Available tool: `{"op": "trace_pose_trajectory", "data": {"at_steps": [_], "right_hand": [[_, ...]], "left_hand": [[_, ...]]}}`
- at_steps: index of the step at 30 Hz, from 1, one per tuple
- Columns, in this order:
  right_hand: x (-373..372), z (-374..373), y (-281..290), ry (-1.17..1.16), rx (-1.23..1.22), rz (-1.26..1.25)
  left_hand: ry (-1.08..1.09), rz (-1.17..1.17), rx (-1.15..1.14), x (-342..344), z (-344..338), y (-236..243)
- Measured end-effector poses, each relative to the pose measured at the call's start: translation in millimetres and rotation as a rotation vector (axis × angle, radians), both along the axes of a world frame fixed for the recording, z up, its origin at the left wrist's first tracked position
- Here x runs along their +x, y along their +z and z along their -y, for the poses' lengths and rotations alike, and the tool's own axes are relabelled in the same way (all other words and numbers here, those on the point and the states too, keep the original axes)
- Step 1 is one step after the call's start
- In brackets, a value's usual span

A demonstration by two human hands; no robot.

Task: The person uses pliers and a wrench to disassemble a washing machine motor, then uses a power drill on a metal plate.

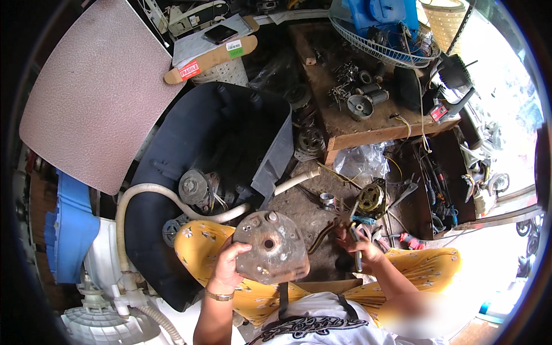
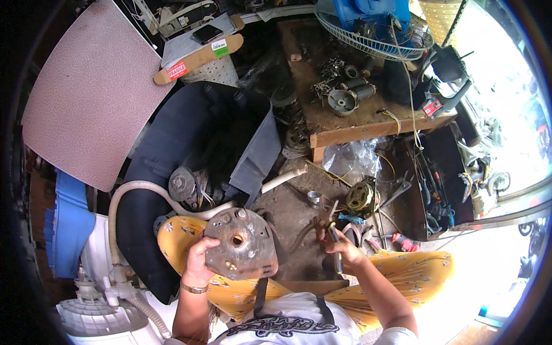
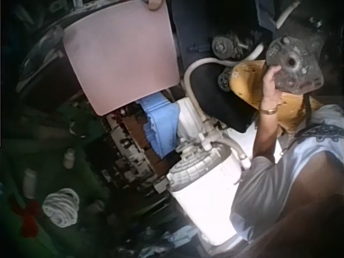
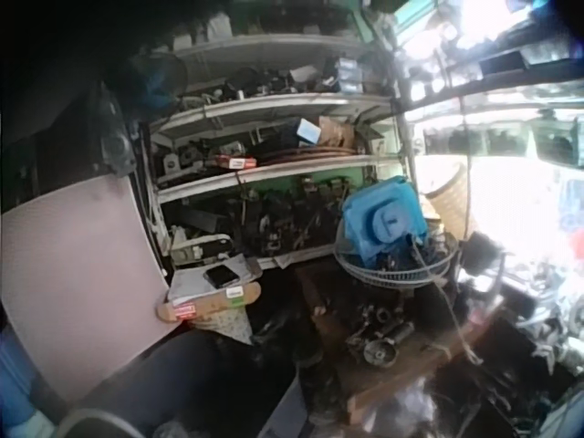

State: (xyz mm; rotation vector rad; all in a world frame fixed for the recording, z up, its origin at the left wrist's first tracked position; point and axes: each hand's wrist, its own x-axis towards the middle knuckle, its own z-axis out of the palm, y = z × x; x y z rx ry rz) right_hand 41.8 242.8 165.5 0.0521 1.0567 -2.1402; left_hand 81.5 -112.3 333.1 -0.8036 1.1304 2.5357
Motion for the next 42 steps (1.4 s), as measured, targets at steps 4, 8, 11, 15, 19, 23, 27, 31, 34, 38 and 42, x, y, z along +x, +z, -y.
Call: {"op": "trace_pose_trajectory", "data": {"at_steps": [4, 8, 11, 15, 19, 23, 27, 31, 34, 38, 42], "right_hand": [[-8.3, 15.0, 96.1, -0.113, 0.435, -0.231], [-27.9, 36.3, 142.6, -0.011, 0.795, -1.121], [-24.1, 42.7, 176.2, 0.213, 1.185, -1.350], [-23.0, 46.5, 182.8, 0.220, 1.318, -1.547], [-20.2, 50.7, 185.6, 0.157, 1.329, -1.524], [-18.2, 50.8, 186.1, 0.149, 1.367, -1.496], [-16.9, 53.8, 183.5, 0.166, 1.424, -1.502], [-17.7, 54.3, 179.2, 0.180, 1.455, -1.487], [-17.8, 53.8, 177.1, 0.253, 1.479, -1.471], [-15.8, 53.6, 171.5, 0.294, 1.580, -1.473], [-18.0, 51.7, 165.9, 0.288, 1.557, -1.390]], "left_hand": [[-0.165, 0.084, 0.131, -3.9, -10.2, 5.4], [-0.288, 0.024, 0.042, -5.2, -22.0, 12.3], [-0.336, -0.017, -0.020, -8.5, -34.7, 29.2], [-0.460, -0.091, 0.059, -12.7, -40.9, 43.8], [-0.468, -0.119, 0.035, -8.3, -46.0, 43.4], [-0.449, -0.152, 0.037, -6.3, -43.4, 43.3], [-0.476, -0.222, 0.004, -5.4, -41.2, 40.3], [-0.486, -0.227, 0.000, -8.3, -42.9, 36.6], [-0.477, -0.227, 0.020, -9.1, -41.5, 33.0], [-0.440, -0.183, 0.016, -11.2, -48.4, 31.3], [-0.394, -0.148, 0.009, -6.8, -54.4, 25.3]]}}
